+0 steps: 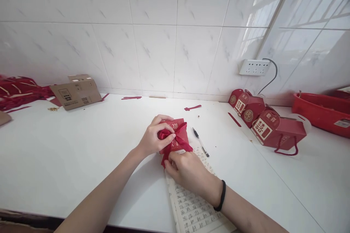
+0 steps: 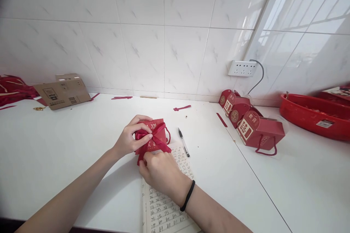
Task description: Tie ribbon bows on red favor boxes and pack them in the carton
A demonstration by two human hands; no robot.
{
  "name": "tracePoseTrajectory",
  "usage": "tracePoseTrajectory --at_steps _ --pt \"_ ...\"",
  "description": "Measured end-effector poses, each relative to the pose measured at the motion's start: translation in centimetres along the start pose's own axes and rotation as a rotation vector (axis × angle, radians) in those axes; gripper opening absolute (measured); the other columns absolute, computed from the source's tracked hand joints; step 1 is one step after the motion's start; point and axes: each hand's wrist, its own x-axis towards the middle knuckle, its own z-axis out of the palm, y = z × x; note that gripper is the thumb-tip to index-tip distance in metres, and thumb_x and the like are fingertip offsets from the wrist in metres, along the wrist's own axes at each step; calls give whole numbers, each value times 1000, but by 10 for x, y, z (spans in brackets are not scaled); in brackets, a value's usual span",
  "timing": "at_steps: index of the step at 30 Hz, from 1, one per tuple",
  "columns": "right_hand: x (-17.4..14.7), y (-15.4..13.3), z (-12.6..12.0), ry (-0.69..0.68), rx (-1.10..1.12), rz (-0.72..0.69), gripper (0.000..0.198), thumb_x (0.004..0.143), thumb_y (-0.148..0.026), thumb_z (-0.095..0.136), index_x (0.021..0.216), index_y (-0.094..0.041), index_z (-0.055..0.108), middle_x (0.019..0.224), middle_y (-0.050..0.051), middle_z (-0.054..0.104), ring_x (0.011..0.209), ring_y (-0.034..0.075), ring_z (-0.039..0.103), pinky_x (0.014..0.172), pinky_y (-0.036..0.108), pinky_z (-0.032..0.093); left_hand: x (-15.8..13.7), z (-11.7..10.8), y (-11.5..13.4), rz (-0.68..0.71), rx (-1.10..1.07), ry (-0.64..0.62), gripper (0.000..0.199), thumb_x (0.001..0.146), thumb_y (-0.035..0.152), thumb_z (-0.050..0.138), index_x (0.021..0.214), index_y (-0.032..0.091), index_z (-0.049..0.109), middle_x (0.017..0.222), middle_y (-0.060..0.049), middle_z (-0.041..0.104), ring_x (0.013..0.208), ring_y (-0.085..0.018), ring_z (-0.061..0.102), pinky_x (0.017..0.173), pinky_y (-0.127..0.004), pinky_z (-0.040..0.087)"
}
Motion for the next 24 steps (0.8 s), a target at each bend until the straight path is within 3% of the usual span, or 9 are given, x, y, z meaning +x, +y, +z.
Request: tracePoseTrajectory --at_steps 11,18,22,24 --pt "0 1 -8 -8 155 -98 25 81 -12 53 58 -17 43 50 -6 44 41 7 37 40 20 27 0 0 -1 14 11 3 6 76 19 59 71 18 62 104 -7 56 100 -20 55 89 -37 48" --pt "4 9 -18 330 89 -177 13 93 -20 42 91 -16 55 55 -4 55 42 8 46 41 21 32 0 1 0 -9 14 0 6 76 20 62 69 19 63 104 -7 57 100 -21 55 89 -39 48" --pt "4 6 -12 258 78 -283 22 94 -14 37 84 -17 57 66 0 62 53 10 56 47 21 38 0 0 0 -18 1 0 5 75 18 60 70 19 63 105 -6 56 101 -21 55 91 -39 47" --pt "3 5 -9 244 156 -264 19 94 -16 39 86 -17 57 68 0 63 54 10 56 49 21 41 0 1 1 -20 -12 0 5 75 18 61 71 19 63 106 -6 56 101 -21 54 91 -39 47"
